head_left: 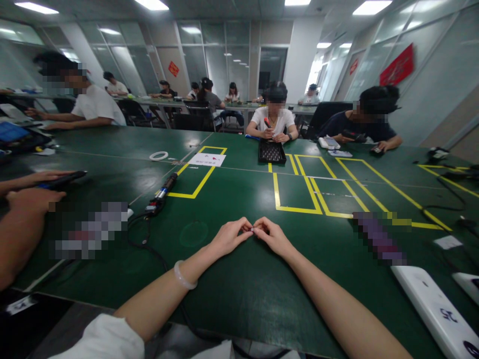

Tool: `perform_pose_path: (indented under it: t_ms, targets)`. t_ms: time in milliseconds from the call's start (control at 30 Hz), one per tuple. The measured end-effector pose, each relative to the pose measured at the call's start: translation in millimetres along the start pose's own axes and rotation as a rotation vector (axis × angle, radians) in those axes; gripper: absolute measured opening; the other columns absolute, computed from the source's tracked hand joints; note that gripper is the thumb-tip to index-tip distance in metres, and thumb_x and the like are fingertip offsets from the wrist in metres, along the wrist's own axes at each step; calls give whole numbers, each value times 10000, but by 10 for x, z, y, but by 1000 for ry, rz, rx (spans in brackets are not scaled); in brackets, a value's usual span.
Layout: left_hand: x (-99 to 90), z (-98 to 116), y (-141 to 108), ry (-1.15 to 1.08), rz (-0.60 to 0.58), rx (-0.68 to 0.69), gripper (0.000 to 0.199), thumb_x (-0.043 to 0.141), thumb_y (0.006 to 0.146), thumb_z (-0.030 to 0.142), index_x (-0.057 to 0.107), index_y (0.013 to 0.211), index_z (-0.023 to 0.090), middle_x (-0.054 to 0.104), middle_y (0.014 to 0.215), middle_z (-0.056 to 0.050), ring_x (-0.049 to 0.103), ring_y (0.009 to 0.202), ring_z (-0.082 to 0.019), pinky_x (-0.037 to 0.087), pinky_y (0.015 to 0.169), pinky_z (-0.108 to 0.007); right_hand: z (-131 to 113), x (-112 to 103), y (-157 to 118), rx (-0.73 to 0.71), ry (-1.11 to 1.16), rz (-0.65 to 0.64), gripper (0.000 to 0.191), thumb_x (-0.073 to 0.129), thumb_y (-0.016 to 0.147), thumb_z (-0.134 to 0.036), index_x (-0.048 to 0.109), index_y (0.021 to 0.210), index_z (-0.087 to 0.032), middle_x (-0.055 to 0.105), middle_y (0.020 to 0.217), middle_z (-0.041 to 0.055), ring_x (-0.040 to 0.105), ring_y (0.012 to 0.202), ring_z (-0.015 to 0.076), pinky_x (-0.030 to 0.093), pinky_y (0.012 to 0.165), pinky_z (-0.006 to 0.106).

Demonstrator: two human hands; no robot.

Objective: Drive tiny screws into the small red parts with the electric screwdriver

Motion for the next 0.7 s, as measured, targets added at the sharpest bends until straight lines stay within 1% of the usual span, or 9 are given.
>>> perform_pose_path:
  t_ms: [100,300,367,400,467,500,567,633,700]
  targets:
    - [-7,-15,9,-27,-9,-4,189,538,916,352,615,988,195,689,958,-38,649,900,-178,474,804,-272,-26,8,-4,-2,33,-5,287,628,856,-442,582,944,-174,578,764,-11,505,659,110,406,615,228]
    - [-13,17,9,-57,-42,11,262,504,934,407,631,992,186,695,959,-32,647,890,-173,467,798,-265,2,9,7,3,54,-12,300,641,843,-447,595,935,-166,574,751,-11,492,644,105,408,610,230]
    - [-59,13,20,-31,-50,12,286,472,946,418,635,1003,189,696,962,-33,643,894,-176,466,810,-272,27,7,9,8,50,-12,297,629,851,-450,598,940,-168,587,769,-4,502,655,107,412,614,231]
    - [-118,-9,31,-17,-39,8,302,454,953,424,633,1024,192,697,974,-34,642,910,-179,465,828,-278,39,6,10,14,47,-10,297,624,855,-451,600,944,-169,593,777,0,509,662,110,415,617,231]
    - [-334,-112,53,24,30,-11,332,429,959,437,614,1094,197,692,1039,-44,634,975,-189,461,882,-294,54,5,8,28,46,-6,299,621,858,-452,603,951,-169,601,785,6,516,671,113,418,619,232]
    - [-495,-199,56,63,90,-28,346,424,959,440,600,1132,197,682,1087,-51,624,1019,-195,455,913,-303,54,8,6,33,46,-7,300,623,858,-451,604,953,-168,603,787,8,516,672,113,418,617,232]
    - [-897,-442,18,217,244,-93,369,423,953,432,581,1180,188,643,1187,-75,587,1107,-217,434,971,-328,40,16,1,38,39,-10,299,624,857,-451,604,951,-168,605,788,10,509,666,112,417,610,231]
    - [-1336,-752,-108,465,398,-227,389,435,936,398,571,1212,161,601,1249,-113,541,1174,-259,396,1020,-377,16,23,-2,38,27,-14,292,623,857,-448,605,946,-170,607,795,11,504,662,111,419,609,231]
    - [-1745,-1054,-319,703,533,-402,435,467,908,366,549,1259,124,535,1331,-165,483,1233,-318,346,1056,-440,-2,27,-4,37,18,-15,284,623,856,-439,607,943,-170,606,798,11,504,662,110,423,615,232]
Point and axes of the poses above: each hand's wrist, its own y-axis towards the middle knuckle, its own x-axis out of the palm, z = x × y, the point moved 9 cm from there along y, towards the middle knuckle
